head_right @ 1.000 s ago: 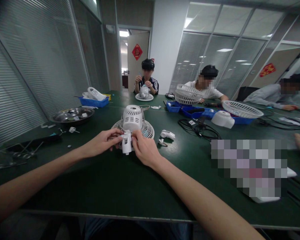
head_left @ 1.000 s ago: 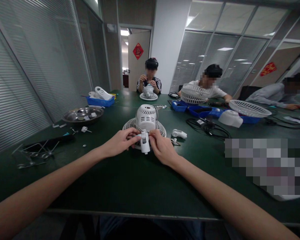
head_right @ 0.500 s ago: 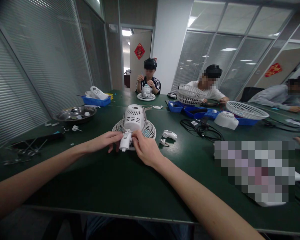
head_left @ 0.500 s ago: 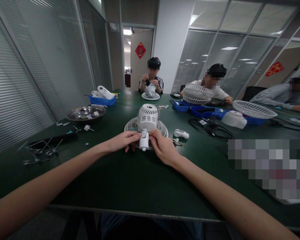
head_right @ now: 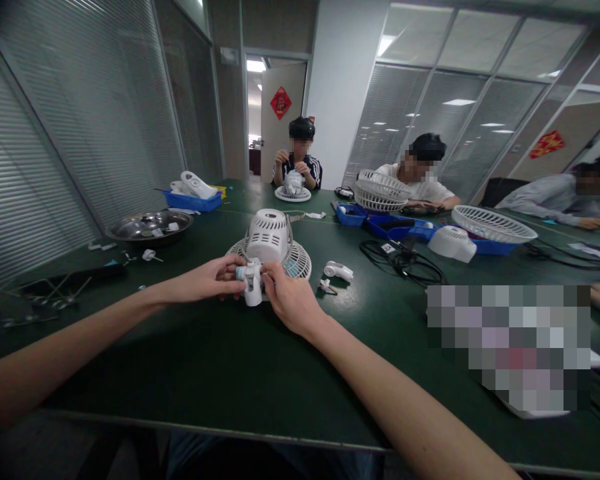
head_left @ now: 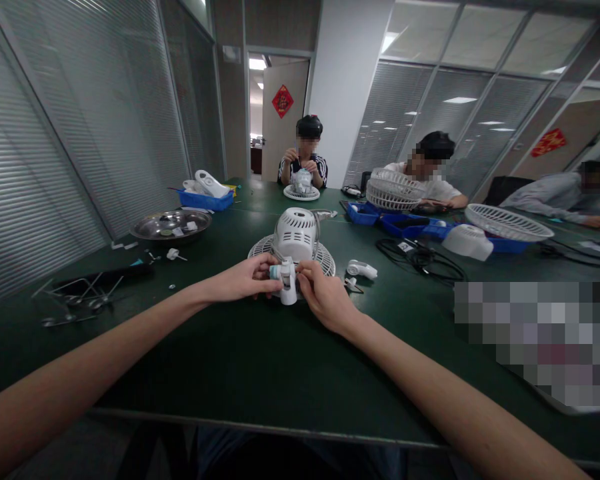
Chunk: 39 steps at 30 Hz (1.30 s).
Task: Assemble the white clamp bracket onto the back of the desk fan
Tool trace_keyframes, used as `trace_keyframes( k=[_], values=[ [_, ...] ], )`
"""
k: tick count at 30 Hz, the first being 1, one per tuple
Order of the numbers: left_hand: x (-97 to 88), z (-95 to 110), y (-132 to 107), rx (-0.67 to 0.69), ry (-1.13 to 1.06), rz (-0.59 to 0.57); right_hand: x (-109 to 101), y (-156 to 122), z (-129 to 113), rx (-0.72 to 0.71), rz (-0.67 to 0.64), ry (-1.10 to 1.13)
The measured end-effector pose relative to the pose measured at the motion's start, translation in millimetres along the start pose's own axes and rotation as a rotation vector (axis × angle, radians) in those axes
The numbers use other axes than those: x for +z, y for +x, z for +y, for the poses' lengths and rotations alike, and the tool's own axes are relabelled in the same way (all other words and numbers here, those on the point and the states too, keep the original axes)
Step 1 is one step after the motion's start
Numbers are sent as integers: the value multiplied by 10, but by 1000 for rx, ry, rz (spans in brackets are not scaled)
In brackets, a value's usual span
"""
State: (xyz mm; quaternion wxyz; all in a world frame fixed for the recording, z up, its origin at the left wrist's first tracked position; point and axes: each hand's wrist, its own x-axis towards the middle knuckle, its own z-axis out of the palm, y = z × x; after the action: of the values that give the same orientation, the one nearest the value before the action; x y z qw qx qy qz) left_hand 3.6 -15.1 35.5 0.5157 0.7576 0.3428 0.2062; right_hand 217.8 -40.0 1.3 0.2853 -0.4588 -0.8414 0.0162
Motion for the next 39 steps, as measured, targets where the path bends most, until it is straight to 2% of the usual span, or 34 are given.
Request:
trace_keyframes(
  k=[4,11,18,26,31,39],
  values=[
    [-33,13,-14,11,-45,-43,-22,9,-3,-4,-11,39],
    [-250,28,7,102,53,141,-35,1,-20,-7,-24,8],
    [-167,12,-14,74,189,41,-19,7,-18,-5,-9,-8],
    [-176,-75,53,-26,81,-183,-12,22,-30,18,16,7],
    [-188,-31,18,-24,53,-131,12,25,-15,10,27,14],
    [-152,24,-30,2,60,-109,27,-3,-29,-18,41,13]
  ],
)
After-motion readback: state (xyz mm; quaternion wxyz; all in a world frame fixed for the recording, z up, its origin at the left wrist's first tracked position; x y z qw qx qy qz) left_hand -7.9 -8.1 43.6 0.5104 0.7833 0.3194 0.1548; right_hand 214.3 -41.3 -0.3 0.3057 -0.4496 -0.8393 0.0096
